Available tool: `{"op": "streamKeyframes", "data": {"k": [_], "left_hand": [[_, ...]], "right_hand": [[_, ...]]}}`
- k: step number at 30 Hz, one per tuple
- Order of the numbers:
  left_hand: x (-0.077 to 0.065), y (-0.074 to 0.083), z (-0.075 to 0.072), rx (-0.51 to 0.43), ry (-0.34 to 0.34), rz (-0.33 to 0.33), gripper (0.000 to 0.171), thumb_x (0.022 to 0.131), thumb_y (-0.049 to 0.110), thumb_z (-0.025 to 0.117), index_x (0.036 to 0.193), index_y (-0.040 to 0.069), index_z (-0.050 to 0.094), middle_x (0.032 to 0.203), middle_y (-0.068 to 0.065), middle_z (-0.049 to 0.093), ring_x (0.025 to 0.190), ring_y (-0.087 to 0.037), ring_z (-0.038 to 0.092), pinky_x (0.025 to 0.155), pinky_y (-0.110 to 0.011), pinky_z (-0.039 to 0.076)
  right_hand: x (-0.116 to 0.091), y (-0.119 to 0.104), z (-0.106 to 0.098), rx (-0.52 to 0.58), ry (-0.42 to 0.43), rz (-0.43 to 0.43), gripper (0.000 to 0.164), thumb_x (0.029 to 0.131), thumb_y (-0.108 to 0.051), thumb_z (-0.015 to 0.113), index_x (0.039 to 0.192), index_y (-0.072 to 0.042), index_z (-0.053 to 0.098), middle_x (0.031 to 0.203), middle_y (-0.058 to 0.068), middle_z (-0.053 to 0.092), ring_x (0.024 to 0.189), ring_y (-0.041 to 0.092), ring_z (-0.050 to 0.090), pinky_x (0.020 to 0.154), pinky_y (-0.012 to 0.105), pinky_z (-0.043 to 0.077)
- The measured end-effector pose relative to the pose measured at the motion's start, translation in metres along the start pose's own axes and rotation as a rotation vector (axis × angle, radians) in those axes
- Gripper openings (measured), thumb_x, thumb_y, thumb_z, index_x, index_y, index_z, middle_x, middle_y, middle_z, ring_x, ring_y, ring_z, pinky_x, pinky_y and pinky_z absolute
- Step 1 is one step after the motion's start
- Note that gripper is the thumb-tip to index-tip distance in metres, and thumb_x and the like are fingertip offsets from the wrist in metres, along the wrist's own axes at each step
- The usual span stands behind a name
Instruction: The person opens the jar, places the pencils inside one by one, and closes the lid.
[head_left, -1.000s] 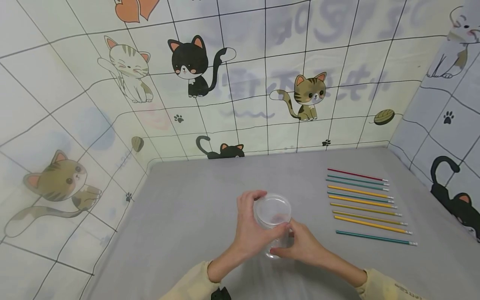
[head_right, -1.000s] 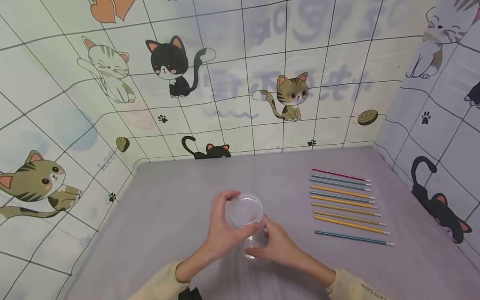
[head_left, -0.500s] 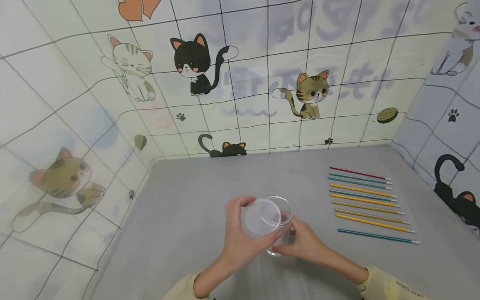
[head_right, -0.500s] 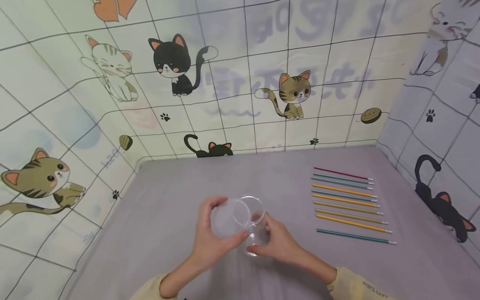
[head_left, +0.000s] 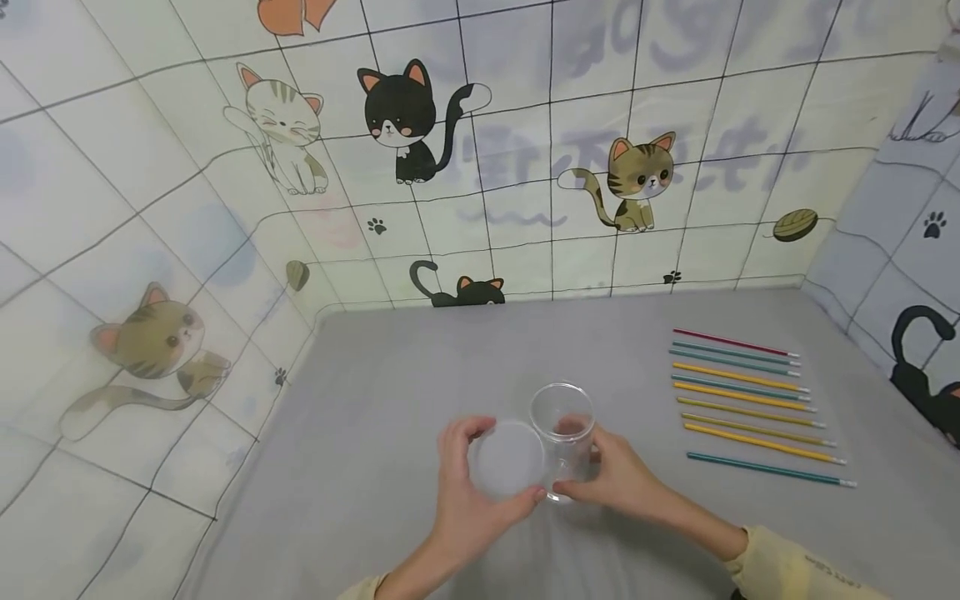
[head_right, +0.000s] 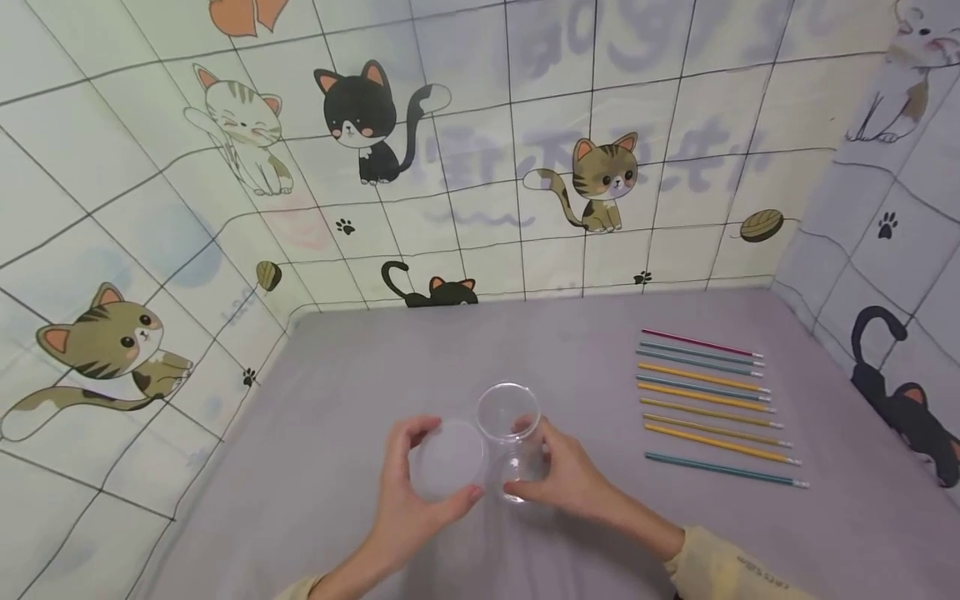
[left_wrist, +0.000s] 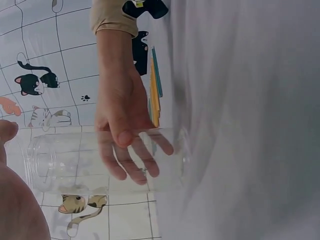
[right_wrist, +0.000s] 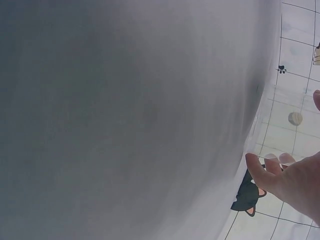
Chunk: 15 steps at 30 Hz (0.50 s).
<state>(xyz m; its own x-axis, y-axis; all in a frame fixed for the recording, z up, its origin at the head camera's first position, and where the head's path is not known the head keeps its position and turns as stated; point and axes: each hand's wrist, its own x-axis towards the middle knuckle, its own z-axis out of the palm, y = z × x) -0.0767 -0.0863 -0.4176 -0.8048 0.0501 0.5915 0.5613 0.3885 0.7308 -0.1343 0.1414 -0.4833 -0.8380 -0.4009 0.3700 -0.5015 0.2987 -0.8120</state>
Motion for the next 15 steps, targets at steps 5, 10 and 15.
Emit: {"op": "streamKeyframes", "data": {"k": [5,10,15], "left_hand": [[-0.013,-0.005,-0.004,0.033,-0.001,-0.037,0.078,0.061,0.023,0.093,0.124,0.004,0.052,0.122,-0.001,0.049,0.115,-0.02,0.044,0.093,-0.036,0.042],[-0.028,-0.016,-0.002,0.074,-0.017,-0.031,0.078,0.058,0.022,0.094,0.121,0.005,0.053,0.12,-0.001,0.051,0.113,-0.02,0.043,0.09,-0.035,0.044],[-0.043,-0.021,0.002,0.115,-0.082,-0.081,0.082,0.054,0.025,0.098,0.121,0.007,0.053,0.12,0.003,0.05,0.113,-0.019,0.04,0.087,-0.036,0.046]], "right_hand": [[0.001,0.0,-0.002,-0.001,0.002,0.005,0.071,0.067,-0.015,0.094,0.126,-0.005,0.056,0.121,0.002,0.065,0.105,0.015,0.062,0.08,0.037,0.057],[0.002,0.0,-0.002,0.007,-0.008,0.019,0.071,0.068,-0.016,0.094,0.127,-0.006,0.055,0.12,0.002,0.065,0.104,0.02,0.063,0.082,0.038,0.057],[0.002,-0.001,-0.001,0.013,-0.02,0.04,0.073,0.067,-0.016,0.094,0.128,-0.007,0.055,0.122,0.003,0.065,0.107,0.027,0.063,0.084,0.041,0.057]]}}
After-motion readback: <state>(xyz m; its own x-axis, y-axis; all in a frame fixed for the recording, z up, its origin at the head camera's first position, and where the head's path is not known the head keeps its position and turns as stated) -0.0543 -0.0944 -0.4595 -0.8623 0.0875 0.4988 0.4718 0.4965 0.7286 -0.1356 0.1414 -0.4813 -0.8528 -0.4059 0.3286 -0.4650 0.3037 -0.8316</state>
